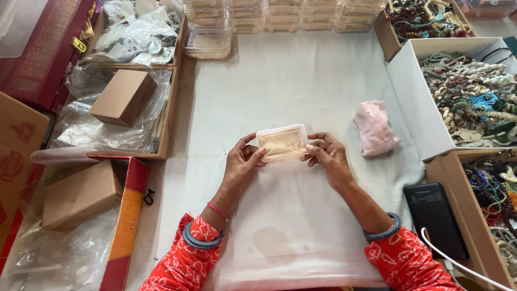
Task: The person cleans a small plastic container with a pink cloth, places a small beige pouch inside, and closes it. They then clean a silver chain with the cloth, place it in a clear plastic bag, and put the bag into a beige pouch. Finally, they place the pouch into a plastic container.
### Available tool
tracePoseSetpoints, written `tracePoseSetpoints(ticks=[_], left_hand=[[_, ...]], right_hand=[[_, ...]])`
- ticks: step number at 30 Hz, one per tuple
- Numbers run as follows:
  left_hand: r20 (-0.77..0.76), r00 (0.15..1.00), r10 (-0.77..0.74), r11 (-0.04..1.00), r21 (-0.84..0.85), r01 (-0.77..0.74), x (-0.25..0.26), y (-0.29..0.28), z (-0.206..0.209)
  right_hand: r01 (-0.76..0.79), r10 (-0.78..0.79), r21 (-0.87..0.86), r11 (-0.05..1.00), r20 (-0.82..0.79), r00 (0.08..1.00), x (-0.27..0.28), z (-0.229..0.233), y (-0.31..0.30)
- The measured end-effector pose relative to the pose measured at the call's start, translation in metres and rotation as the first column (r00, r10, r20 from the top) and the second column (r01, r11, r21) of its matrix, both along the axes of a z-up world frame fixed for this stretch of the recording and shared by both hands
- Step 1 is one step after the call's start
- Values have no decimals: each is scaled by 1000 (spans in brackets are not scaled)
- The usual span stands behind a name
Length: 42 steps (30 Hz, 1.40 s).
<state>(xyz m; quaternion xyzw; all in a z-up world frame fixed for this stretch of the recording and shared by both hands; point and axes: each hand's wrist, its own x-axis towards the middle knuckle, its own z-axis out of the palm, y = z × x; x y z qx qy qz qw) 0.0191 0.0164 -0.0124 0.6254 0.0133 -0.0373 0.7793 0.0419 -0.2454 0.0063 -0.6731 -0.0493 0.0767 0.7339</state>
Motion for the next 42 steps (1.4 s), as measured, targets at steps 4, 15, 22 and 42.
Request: tracePoseSetpoints(ticks=[4, 15, 22, 42], left_hand=[[-21, 1000, 12, 999, -32, -13, -1, 1, 4], [-13, 999, 50, 989, -139, -51, 4, 2, -13], [3, 1000, 29, 993, -118, -28, 5, -2, -24], [298, 952, -70, 868, 488, -89, -16, -9, 16]], right_hand=[[-20, 20, -21, 1000, -6, 1000, -1, 3, 3], [30, -30, -5, 1000, -39, 999, 1, -1, -1], [157, -156, 52, 986, -31, 987, 9, -4, -12], [306, -333, 307, 901, 37, 942, 198, 88, 50]])
